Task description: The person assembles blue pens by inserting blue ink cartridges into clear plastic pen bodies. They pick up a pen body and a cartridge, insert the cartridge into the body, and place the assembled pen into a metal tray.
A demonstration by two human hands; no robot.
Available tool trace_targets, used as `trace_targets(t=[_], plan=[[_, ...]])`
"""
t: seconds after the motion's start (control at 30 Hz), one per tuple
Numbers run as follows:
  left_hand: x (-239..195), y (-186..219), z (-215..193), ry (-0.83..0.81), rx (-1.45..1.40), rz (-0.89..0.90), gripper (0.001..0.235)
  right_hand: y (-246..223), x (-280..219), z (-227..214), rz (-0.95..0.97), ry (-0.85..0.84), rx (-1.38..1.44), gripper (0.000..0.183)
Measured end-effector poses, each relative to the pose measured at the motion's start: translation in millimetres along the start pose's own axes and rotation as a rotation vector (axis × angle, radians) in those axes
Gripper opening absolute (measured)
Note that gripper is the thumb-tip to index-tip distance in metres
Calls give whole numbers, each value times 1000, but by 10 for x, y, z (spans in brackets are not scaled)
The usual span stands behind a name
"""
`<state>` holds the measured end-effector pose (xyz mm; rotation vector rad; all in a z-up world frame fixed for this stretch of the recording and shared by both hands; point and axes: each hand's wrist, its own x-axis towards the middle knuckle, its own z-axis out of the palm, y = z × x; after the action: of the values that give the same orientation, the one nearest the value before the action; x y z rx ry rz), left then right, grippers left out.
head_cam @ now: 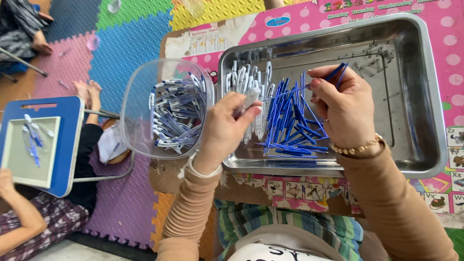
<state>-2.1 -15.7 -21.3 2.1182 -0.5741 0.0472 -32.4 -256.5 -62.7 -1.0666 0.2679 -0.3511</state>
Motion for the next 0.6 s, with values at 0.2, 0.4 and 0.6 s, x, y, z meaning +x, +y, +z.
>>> trace_targets(t=[0.2, 0.4, 0.6], plan=[[5, -20, 252, -177, 108, -122, 24, -361, -211, -202, 216, -57, -238, 12], [-64, -194, 370, -199, 135, -127, 22, -302, -356, -363, 283, -93, -463, 15], [-121, -285, 337, -231, 78, -36, 12, -258, -460, -438, 305, -123, -459, 13]])
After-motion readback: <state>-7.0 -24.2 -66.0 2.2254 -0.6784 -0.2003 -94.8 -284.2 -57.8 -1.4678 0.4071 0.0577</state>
